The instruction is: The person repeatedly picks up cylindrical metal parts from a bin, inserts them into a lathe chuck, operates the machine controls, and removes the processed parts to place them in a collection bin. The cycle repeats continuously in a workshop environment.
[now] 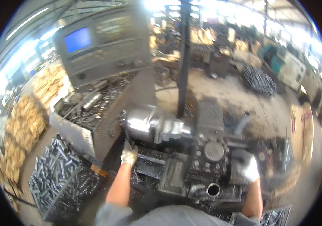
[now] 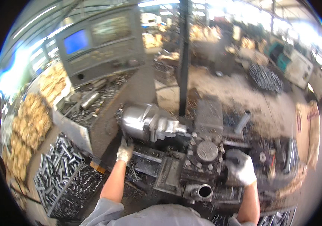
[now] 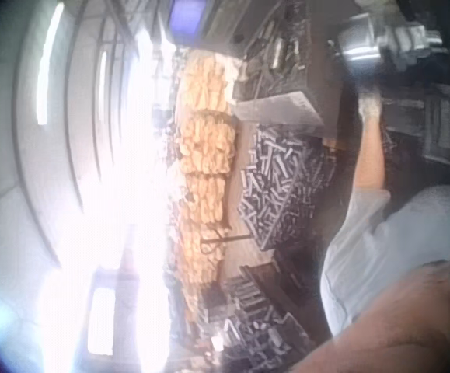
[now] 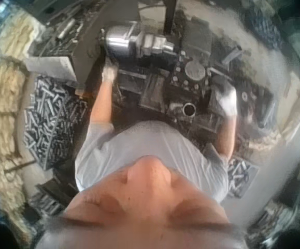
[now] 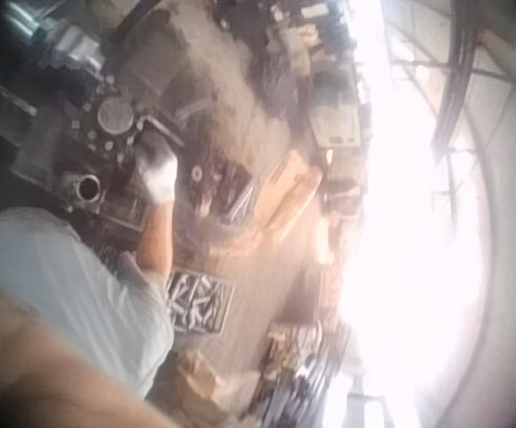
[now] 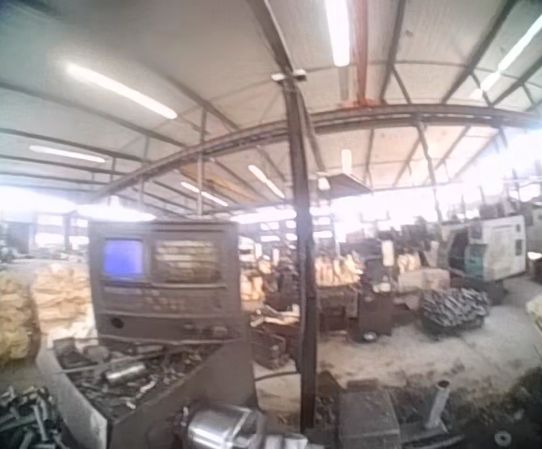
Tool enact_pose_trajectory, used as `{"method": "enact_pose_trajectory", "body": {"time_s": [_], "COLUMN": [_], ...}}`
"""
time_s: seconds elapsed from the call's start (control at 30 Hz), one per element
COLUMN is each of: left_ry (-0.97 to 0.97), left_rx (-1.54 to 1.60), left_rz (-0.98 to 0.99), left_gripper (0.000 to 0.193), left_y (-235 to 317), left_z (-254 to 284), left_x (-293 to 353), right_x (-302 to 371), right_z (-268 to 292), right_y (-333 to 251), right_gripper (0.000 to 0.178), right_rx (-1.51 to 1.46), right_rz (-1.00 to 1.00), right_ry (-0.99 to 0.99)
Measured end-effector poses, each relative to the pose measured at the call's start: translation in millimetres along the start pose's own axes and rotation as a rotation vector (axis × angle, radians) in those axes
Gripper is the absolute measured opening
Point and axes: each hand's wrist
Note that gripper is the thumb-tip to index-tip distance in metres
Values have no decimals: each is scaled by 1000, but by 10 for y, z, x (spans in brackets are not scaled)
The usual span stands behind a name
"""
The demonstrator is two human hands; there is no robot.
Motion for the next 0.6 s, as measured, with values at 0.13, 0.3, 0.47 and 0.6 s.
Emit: {"method": "enact_pose_trajectory", "body": {"time_s": [0.13, 0.3, 0.47, 0.6], "left_ry": [-158, -139, 137, 48], "left_rx": [-97, -104, -173, 190], "left_rz": [9, -55, -167, -444], "left_gripper": [79, 82, 79, 81], "left_y": [33, -18, 333, 976], "left_z": [53, 177, 307, 432], "left_x": [-277, -136, -1, -184], "right_x": [-171, -868, -1940, -2386], "right_z": [116, 37, -551, -1499], "right_y": [6, 146, 3, -212], "right_gripper": [29, 35, 63, 57], "right_rx": [-55, 26, 375, 616], "right_rz": [-56, 228, 162, 140], "right_ry": [54, 4, -468, -786]}}
Point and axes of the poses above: each hand's wrist, its own x-axis away from the middle knuckle, its own z-axis out of the back of the hand, y = z × x, and after that the axes turned 7 degrees about -x, right-handed
